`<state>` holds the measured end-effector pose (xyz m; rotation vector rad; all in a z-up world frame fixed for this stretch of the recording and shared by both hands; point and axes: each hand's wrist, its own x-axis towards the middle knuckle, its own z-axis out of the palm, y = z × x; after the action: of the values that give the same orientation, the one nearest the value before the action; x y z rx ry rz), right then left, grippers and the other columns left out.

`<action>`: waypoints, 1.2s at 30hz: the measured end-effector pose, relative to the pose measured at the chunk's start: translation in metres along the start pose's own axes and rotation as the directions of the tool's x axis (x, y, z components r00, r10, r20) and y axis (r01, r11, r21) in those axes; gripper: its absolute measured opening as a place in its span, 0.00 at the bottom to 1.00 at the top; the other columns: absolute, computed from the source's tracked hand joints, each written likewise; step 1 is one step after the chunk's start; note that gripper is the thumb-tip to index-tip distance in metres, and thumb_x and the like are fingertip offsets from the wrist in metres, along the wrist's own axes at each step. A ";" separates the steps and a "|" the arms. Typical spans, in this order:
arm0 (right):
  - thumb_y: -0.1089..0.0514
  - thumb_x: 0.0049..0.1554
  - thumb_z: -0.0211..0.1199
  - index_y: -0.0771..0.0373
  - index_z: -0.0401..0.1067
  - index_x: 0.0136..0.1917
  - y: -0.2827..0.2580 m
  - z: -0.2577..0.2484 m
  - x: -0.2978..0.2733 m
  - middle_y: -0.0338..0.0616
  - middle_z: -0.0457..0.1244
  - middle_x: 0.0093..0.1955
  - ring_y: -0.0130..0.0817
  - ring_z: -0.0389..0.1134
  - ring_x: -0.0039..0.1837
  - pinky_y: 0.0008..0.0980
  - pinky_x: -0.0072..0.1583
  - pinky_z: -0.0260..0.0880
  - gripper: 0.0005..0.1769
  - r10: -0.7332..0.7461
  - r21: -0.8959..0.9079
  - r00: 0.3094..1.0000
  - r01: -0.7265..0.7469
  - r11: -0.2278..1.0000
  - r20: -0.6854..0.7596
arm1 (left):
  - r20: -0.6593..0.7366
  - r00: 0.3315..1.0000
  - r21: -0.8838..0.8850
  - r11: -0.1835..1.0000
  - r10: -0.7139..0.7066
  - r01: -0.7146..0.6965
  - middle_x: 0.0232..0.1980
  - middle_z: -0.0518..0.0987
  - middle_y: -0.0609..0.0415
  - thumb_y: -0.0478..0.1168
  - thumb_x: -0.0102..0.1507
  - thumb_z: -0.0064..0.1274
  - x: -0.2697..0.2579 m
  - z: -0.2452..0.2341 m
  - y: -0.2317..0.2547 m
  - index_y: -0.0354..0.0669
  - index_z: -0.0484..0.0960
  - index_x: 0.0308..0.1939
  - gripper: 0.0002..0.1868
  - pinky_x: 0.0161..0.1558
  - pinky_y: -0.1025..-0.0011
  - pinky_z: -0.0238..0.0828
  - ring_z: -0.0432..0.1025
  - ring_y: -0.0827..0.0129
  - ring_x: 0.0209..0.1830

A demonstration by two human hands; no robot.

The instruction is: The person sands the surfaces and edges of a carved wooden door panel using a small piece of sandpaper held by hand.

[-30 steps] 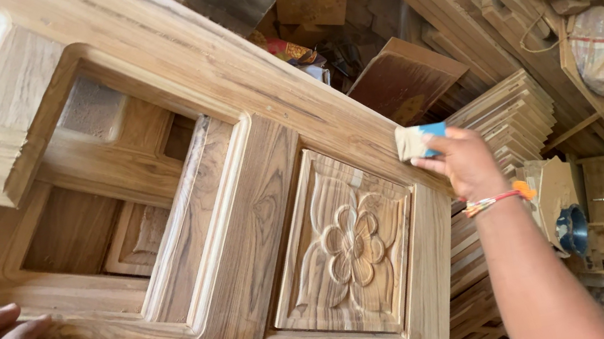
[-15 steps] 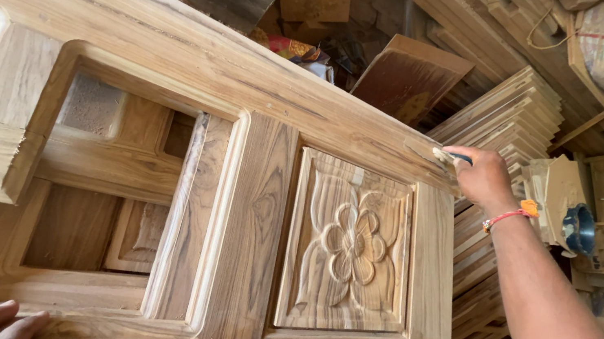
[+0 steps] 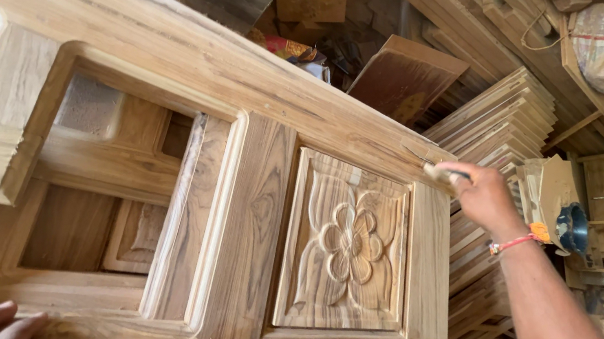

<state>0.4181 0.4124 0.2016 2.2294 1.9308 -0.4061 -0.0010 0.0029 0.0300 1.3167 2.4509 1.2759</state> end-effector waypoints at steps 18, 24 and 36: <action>0.66 0.62 0.53 0.44 0.78 0.62 0.026 0.037 -0.023 0.43 0.68 0.68 0.25 0.66 0.48 0.24 0.49 0.67 0.23 -0.405 -0.033 0.899 0.406 0.913 -0.164 | 0.020 1.000 -0.064 0.998 -0.013 0.014 0.60 0.73 0.46 0.48 0.79 0.51 -0.003 0.003 -0.006 0.39 0.78 0.55 0.14 0.78 0.64 0.57 0.63 0.58 0.72; 0.67 0.63 0.55 0.46 0.78 0.63 0.020 0.029 -0.014 0.40 0.70 0.65 0.41 0.72 0.47 0.35 0.48 0.71 0.22 -0.290 -0.088 0.939 0.279 0.956 -0.186 | -0.005 1.000 -0.068 0.998 -0.018 0.017 0.61 0.73 0.47 0.47 0.79 0.49 -0.007 0.009 -0.008 0.40 0.78 0.56 0.13 0.78 0.66 0.55 0.63 0.58 0.74; 0.64 0.64 0.53 0.44 0.76 0.64 0.019 0.003 0.012 0.44 0.70 0.52 0.24 0.58 0.30 0.27 0.32 0.60 0.21 0.011 0.113 0.985 0.008 0.994 -0.174 | 0.000 0.998 -0.004 0.998 0.056 -0.056 0.59 0.74 0.48 0.47 0.76 0.49 0.004 0.001 -0.007 0.41 0.79 0.55 0.13 0.77 0.67 0.60 0.66 0.58 0.68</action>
<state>0.4382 0.4199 0.1941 2.4117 2.0382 -0.3390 -0.0075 0.0042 0.0249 1.3934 2.4272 1.2921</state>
